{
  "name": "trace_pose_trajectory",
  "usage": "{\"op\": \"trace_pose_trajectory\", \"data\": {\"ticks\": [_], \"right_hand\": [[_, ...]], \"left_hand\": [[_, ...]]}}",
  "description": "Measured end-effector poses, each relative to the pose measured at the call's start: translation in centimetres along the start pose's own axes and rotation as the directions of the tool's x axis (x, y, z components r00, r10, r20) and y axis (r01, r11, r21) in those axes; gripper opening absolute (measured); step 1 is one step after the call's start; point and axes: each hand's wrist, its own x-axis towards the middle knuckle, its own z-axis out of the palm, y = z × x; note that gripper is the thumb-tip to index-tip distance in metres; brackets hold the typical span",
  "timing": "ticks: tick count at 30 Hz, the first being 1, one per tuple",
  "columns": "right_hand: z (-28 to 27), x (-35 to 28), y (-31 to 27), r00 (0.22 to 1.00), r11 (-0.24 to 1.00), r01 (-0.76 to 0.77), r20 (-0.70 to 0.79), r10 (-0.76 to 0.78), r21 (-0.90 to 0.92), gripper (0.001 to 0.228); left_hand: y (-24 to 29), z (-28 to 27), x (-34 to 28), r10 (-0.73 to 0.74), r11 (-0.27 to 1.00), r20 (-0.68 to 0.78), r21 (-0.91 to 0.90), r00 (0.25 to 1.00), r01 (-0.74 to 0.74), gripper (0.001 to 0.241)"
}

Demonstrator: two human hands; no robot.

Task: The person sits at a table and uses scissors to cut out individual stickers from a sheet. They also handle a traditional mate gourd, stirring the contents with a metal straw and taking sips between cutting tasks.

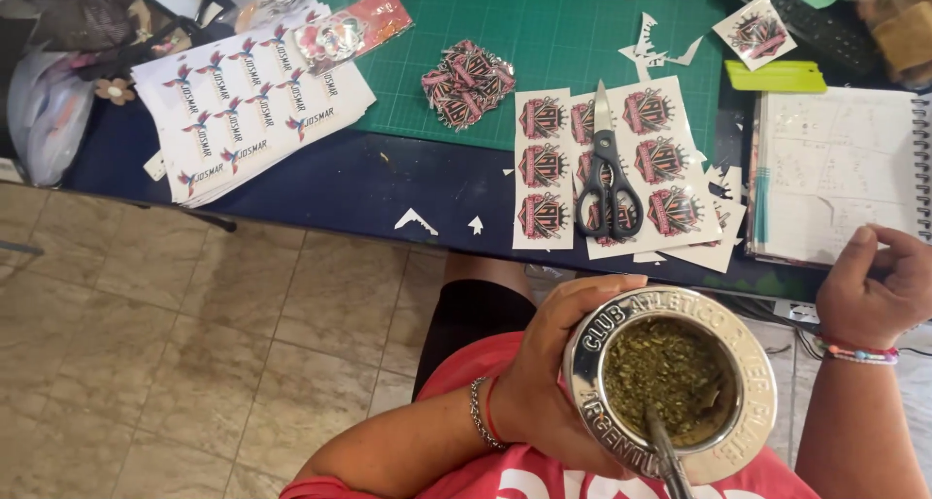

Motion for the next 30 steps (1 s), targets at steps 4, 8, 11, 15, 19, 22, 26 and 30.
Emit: {"op": "trace_pose_trajectory", "data": {"ticks": [4,8,11,15,19,22,26,30], "right_hand": [[0.2,-0.7,0.6,0.997,0.997,-0.07,0.014,0.07,0.016,0.006],[-0.2,0.6,-0.4,1.0,0.998,0.001,-0.001,-0.001,-0.065,0.009],[-0.6,0.8,-0.9,0.998,0.995,0.062,-0.017,-0.063,-0.076,0.007],[-0.5,1.3,-1.0,0.995,0.993,0.093,-0.037,-0.095,-0.071,0.008],[-0.5,1.5,-1.6,0.995,0.995,0.081,-0.045,-0.084,-0.062,0.009],[-0.1,1.9,-0.8,0.977,0.989,0.149,-0.157,-0.148,-0.002,0.011],[-0.4,4.1,-5.6,0.94,0.967,0.216,-0.239,-0.243,-0.136,0.026],[-0.9,6.0,-9.0,0.95,0.972,0.217,-0.21,-0.231,-0.087,0.037]], "left_hand": [[0.0,0.4,-0.1,-0.026,1.0,0.041,-0.003,0.999,0.026,0.096],[-0.1,0.4,0.2,-0.01,0.999,0.072,-0.049,0.997,0.014,0.095],[0.0,0.4,-0.1,-0.041,0.999,0.095,-0.02,0.995,0.043,0.096],[-0.1,0.2,-0.1,-0.047,0.998,0.141,-0.031,0.989,0.052,0.1],[-0.1,0.0,-0.1,-0.049,0.998,0.188,-0.037,0.981,0.057,0.104],[0.0,0.0,-0.2,-0.057,0.997,0.206,-0.032,0.977,0.065,0.106],[-0.1,0.0,-0.2,-0.064,0.996,0.209,-0.044,0.976,0.075,0.106],[-0.3,0.2,-0.2,-0.089,0.994,0.223,-0.044,0.971,0.101,0.106]]}}
